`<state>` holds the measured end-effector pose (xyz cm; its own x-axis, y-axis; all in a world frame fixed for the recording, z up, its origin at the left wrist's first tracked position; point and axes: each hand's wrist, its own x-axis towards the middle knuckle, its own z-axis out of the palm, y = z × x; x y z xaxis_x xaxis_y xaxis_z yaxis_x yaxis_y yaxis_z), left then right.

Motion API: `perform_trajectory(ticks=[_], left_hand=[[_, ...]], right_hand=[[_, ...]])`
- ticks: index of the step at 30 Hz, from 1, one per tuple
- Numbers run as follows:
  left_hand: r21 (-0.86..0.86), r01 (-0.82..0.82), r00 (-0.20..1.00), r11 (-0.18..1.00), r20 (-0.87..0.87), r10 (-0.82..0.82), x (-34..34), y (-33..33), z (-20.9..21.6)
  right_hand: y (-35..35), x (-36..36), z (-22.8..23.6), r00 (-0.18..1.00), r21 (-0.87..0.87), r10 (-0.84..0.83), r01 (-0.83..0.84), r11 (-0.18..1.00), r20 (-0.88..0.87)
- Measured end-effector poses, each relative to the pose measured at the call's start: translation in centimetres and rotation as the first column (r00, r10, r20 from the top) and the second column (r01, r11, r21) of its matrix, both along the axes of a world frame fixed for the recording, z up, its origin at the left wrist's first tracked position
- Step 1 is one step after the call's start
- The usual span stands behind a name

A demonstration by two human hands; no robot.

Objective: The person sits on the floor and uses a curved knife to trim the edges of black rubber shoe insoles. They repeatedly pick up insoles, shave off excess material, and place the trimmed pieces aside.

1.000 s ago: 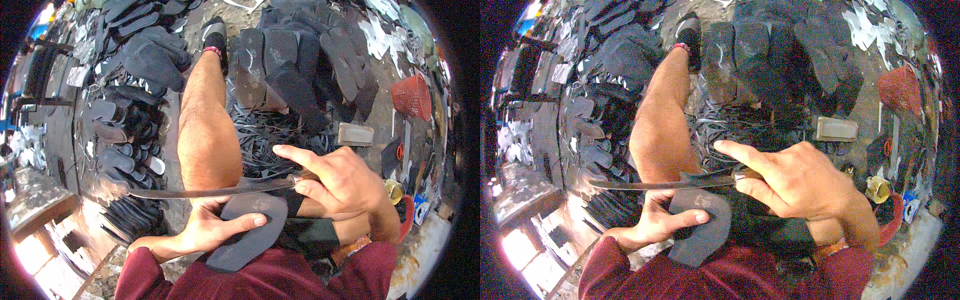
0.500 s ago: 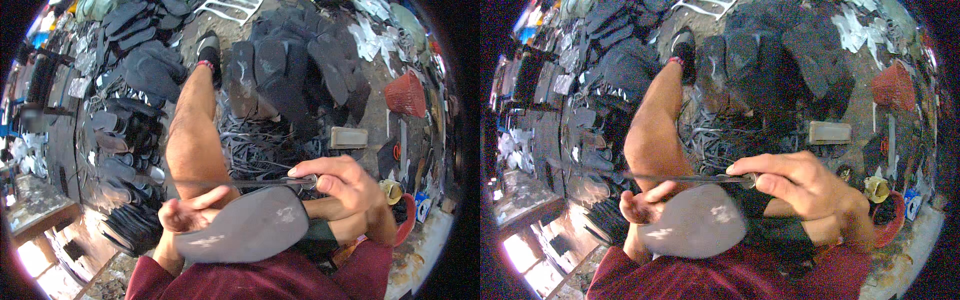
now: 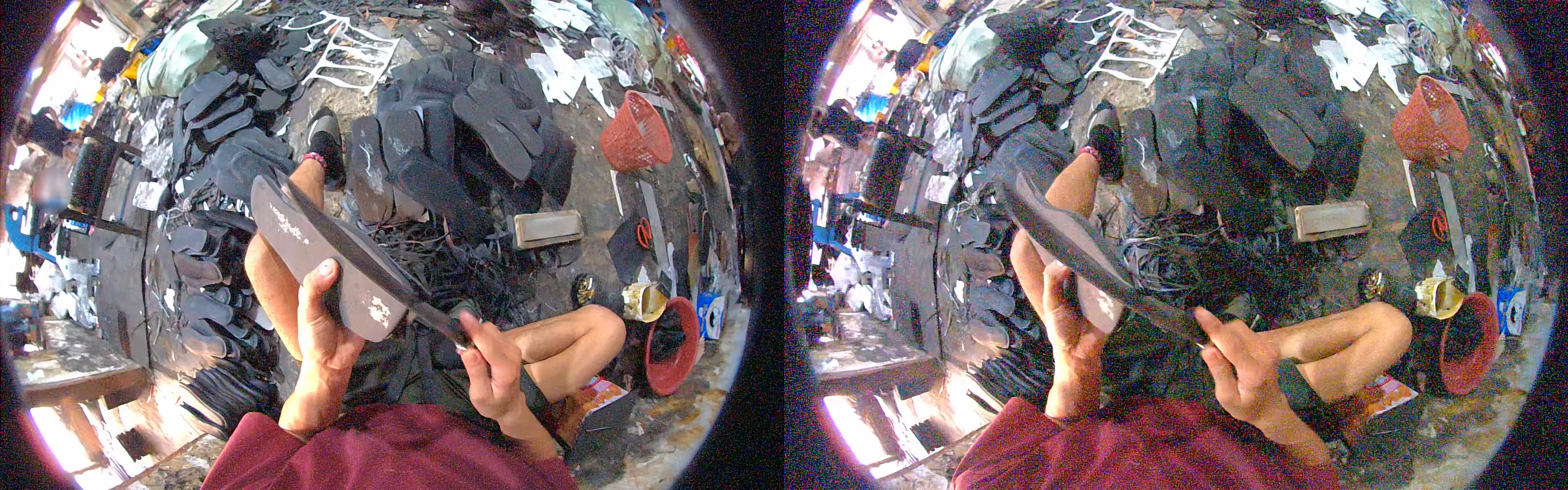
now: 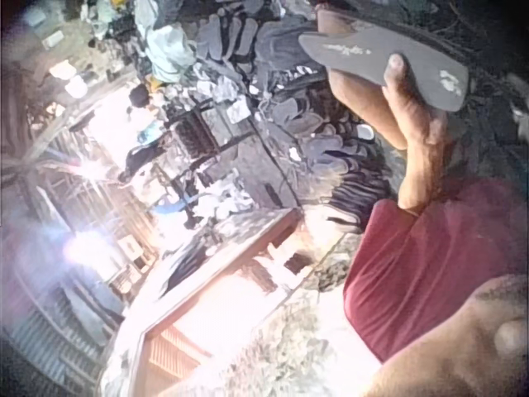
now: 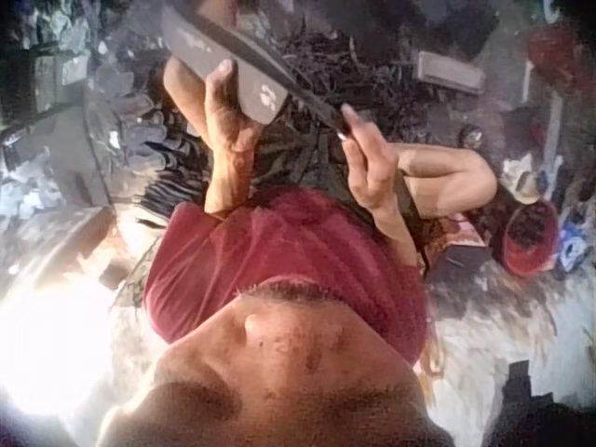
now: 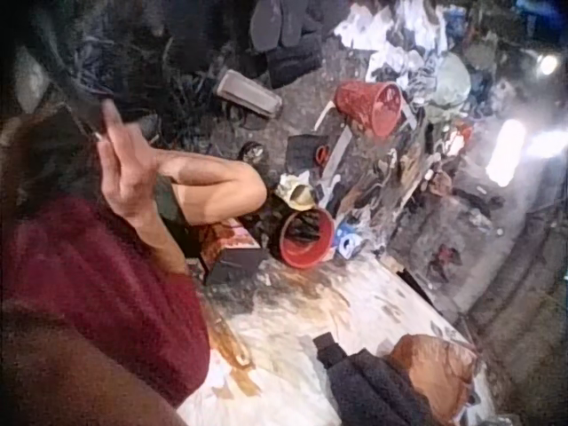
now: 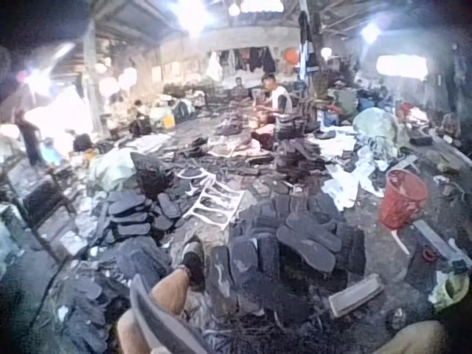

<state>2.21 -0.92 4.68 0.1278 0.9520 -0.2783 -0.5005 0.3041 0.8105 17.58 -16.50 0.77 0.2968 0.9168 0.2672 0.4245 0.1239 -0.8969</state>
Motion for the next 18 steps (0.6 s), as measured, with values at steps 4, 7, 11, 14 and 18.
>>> perform_trajectory(ticks=[4, 7, 11, 14, 18], left_hand=[[-0.018, 0.053, 0.998, 0.998, 0.028, -0.052, 0.6, -0.3, -0.5], [-0.007, 0.152, 0.988, 0.988, -0.02, -0.152, 0.5, -0.8, -1.7], [0.047, 0.246, 0.96, 0.968, -0.148, -0.237, -0.5, -1.9, -2.6], [0.078, 0.333, 0.931, 0.94, -0.189, -0.314, -0.8, -2.4, -2.2], [0.068, 0.401, 0.911, 0.913, -0.13, -0.391, -0.6, -2.7, -2.2]], right_hand=[[-3.9, 1.1, -1.3, 0.991, -0.036, -0.084, 0.088, 0.995, 0.107], [-4.5, 1.5, -0.7, 0.991, -0.071, -0.082, 0.09, 0.993, 0.102], [-1.2, 1.4, -0.2, 0.987, -0.091, -0.023, 0.038, 0.995, 0.16], [1.2, 1.2, 0.4, 0.999, -0.038, -0.027, 0.028, 0.999, 0.033], [2.4, 0.9, -0.3, 0.991, 0.004, -0.085, 0.086, 0.996, -0.099]])
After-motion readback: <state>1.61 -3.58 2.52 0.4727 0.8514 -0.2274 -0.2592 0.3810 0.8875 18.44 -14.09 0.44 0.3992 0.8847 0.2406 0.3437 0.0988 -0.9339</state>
